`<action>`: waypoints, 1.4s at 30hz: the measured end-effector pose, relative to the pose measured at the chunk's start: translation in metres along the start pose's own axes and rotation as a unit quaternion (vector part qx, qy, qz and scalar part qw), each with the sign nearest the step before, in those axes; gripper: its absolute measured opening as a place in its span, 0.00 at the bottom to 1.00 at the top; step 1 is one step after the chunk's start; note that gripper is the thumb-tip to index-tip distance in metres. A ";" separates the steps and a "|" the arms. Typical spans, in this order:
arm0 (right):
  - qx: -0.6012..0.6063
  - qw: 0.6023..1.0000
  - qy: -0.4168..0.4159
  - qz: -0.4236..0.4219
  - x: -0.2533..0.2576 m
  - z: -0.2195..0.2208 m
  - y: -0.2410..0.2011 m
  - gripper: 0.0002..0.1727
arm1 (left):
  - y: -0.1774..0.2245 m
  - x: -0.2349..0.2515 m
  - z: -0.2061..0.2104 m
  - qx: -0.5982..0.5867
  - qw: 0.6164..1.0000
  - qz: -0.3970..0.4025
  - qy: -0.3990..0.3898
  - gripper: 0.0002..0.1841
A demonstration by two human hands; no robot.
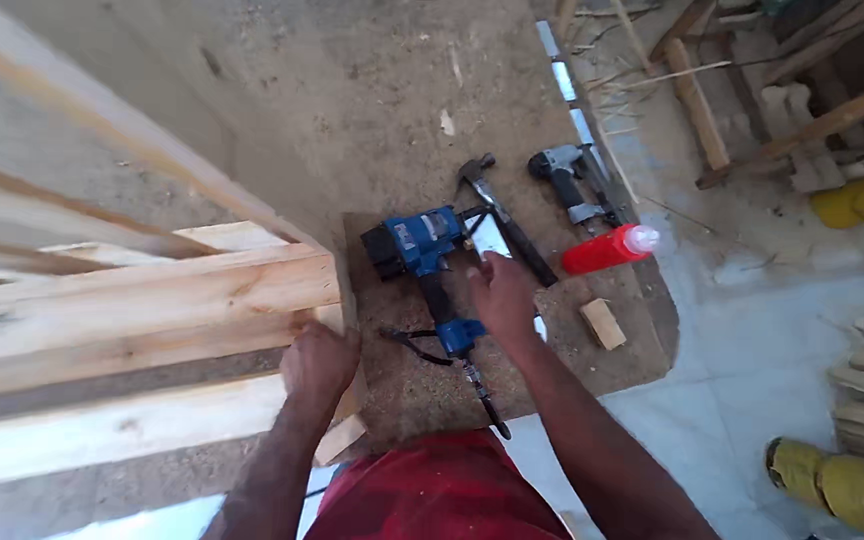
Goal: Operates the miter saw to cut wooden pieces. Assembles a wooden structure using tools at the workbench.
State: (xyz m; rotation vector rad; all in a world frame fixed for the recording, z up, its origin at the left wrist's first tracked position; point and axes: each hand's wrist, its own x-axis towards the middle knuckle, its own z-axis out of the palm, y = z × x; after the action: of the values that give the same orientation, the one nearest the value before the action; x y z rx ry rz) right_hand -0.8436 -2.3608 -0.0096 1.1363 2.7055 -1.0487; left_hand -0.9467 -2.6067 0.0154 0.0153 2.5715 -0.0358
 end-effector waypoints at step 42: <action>0.084 0.968 -0.231 -0.047 -0.057 -0.066 -0.121 0.08 | -0.017 0.000 0.009 -0.111 0.994 -0.005 0.012 0.29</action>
State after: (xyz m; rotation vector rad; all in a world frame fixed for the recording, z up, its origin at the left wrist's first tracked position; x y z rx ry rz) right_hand -0.8644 -2.4187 0.1266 0.6703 2.3539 -1.3778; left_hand -0.9421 -2.6241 0.0087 -0.0802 2.5856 0.2472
